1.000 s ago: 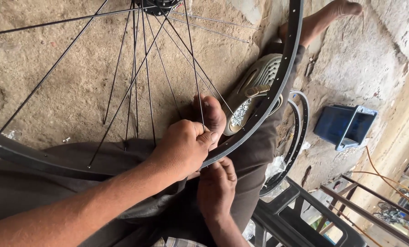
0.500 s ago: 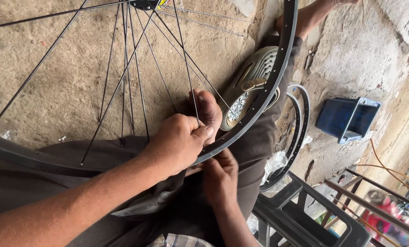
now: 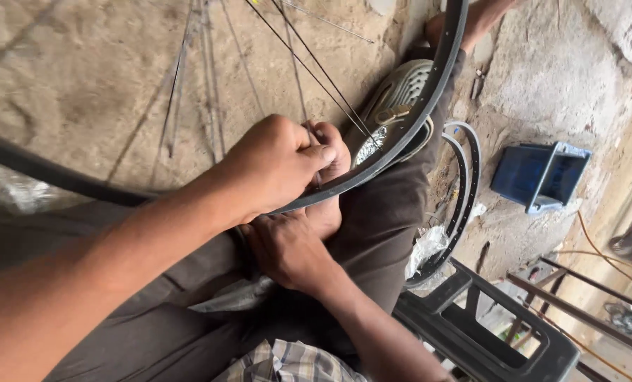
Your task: Assembling bicycle wheel spokes into the hub and rim.
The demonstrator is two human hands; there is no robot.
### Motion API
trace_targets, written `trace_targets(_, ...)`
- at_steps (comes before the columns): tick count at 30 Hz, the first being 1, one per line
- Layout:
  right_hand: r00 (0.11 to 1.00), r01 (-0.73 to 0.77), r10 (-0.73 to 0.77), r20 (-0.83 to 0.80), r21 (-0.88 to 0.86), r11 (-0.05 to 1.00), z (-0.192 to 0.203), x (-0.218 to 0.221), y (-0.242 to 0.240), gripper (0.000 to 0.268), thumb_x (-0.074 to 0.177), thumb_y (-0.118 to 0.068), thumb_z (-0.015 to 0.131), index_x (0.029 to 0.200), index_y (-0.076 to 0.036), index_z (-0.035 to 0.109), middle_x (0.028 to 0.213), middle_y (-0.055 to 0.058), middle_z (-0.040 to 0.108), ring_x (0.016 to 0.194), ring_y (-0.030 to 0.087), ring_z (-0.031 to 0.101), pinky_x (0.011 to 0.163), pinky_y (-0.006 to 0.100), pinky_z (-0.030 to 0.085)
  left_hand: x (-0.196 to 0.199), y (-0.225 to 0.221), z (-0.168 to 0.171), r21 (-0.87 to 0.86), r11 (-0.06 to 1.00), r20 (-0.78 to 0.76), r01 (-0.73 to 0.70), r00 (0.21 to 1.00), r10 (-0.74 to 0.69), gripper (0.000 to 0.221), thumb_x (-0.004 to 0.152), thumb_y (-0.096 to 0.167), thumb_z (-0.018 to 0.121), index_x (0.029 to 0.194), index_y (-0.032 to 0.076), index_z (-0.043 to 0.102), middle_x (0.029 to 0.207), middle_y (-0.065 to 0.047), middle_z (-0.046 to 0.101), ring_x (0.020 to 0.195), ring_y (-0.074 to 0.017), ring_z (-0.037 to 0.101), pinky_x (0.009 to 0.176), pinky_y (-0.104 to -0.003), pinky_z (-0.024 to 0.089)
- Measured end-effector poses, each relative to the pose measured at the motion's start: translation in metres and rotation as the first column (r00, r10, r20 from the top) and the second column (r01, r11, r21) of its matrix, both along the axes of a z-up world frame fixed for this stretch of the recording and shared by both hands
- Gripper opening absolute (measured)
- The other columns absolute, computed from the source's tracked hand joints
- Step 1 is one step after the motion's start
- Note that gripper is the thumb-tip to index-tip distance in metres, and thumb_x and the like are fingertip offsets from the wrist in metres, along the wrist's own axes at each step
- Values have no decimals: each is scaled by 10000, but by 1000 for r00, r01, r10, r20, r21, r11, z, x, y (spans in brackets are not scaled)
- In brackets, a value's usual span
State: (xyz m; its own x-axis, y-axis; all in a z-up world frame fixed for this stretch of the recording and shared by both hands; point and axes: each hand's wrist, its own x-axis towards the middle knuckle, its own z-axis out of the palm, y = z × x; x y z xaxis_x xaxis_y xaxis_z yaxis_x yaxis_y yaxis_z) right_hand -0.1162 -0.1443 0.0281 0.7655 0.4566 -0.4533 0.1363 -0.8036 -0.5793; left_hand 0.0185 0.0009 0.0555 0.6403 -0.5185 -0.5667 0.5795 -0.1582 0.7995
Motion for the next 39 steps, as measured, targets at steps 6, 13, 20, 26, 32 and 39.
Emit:
trace_targets(6, 862, 100, -63, 503, -48, 994, -7, 40, 0, 230, 916, -89, 630, 1138, -45, 668, 1071, 117, 694, 1107, 309, 652, 915, 455, 493, 0, -4, 0, -79, 995, -125, -53, 991, 43, 323, 921, 271, 679, 779, -13, 737, 678, -135, 740, 564, -210, 721, 499, -362, 565)
trace_targets(13, 849, 28, 105, 518, -243, 970, -38, 39, -9, 321, 959, -122, 615, 1259, -10, 635, 1202, 145, 676, 1203, 287, 608, 1036, 463, 447, -5, -8, -13, -24, 999, 84, -39, 996, 41, 378, 939, 288, 687, 724, -22, 716, 669, -141, 738, 606, -198, 740, 577, -351, 573)
trace_targets(20, 949, -112, 144, 281, -128, 985, -2, 2, -36, 315, 850, -58, 679, 1163, -35, 680, 1134, 143, 682, 1171, 344, 596, 1040, 500, 435, -8, -9, -10, -2, 1000, -233, 29, 972, -29, 320, 1019, 280, 625, 838, 19, 661, 740, -184, 712, 663, -322, 731, 625, -482, 580)
trace_targets(26, 836, 502, -526, 156, 168, 848, 25, -35, -34, 238, 889, 137, 589, 1069, 16, 686, 1135, 124, 687, 1065, 224, 691, 913, 340, 553, -44, -53, -67, -10, 975, 218, -222, 951, 219, 312, 923, 226, 689, 739, -25, 704, 752, -222, 710, 727, -372, 727, 662, -466, 556)
trace_targets(32, 448, 785, -893, -36, 494, 374, -3, -26, -31, 120, 997, 116, 623, 1042, 38, 702, 1038, 85, 703, 957, 145, 678, 915, 284, 553, -44, -54, -59, 56, 978, 208, -201, 960, 186, 308, 934, 252, 688, 781, -15, 704, 762, -201, 718, 757, -353, 736, 684, -458, 556)
trace_targets(39, 250, 772, -919, -305, 635, -1, -14, -22, -35, 106, 957, 105, 662, 992, 10, 630, 1001, 114, 706, 937, 175, 696, 908, 313, 579, -43, -53, -56, 25, 974, 162, -225, 963, 218, 278, 920, 239, 688, 779, 1, 710, 760, -187, 729, 749, -322, 749, 680, -433, 577)
